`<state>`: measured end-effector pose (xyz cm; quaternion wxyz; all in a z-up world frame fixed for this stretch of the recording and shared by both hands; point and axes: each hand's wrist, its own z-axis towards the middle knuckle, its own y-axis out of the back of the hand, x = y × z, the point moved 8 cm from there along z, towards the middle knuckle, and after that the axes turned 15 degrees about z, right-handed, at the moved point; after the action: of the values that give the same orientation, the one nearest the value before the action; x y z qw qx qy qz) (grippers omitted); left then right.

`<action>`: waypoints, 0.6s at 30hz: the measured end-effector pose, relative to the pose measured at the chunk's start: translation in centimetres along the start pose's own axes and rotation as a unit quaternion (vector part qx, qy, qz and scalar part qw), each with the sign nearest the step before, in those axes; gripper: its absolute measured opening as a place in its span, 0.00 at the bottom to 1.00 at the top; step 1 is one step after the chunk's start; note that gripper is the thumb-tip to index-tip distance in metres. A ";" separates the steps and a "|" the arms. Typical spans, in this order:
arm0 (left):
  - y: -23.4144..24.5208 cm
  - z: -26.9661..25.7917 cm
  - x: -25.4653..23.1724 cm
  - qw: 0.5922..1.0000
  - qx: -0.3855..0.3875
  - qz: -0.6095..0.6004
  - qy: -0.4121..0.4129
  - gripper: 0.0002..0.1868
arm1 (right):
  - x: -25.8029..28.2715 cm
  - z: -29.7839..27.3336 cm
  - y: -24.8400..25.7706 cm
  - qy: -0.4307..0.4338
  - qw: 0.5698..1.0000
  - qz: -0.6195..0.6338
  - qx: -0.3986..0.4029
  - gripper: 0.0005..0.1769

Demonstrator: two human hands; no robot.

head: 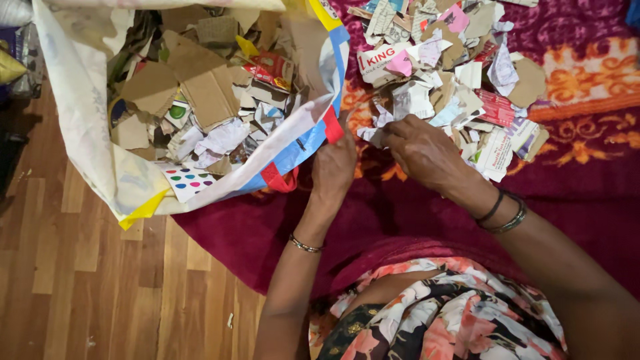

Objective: The person sits on a patterned rug and repeatedly picks up small pieces of paper and cardboard from a pile, then places them into a large reusable bag. The hands handle the items one at a time or in small handfuls, transferring them from the floor to the bag.

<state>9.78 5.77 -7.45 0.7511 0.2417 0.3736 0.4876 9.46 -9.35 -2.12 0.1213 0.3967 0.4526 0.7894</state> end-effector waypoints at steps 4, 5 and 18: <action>-1.1 -0.5 1.0 0.998 0.033 -0.007 0.053 0.08 | -0.5 -0.4 0.1 0.000 0.998 0.039 -0.042 0.13; -1.2 -0.6 1.1 0.998 0.027 -0.015 0.056 0.09 | -0.9 -0.6 0.2 -0.003 0.998 0.034 -0.050 0.12; 0.2 -0.7 -0.8 0.976 0.153 -0.025 0.151 0.29 | -1.7 0.9 3.8 -0.007 0.985 0.080 -0.156 0.15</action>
<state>8.93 5.15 -7.50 0.6518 0.2679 0.5591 0.4369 11.87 -11.85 0.38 0.1210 0.4134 0.2900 0.8546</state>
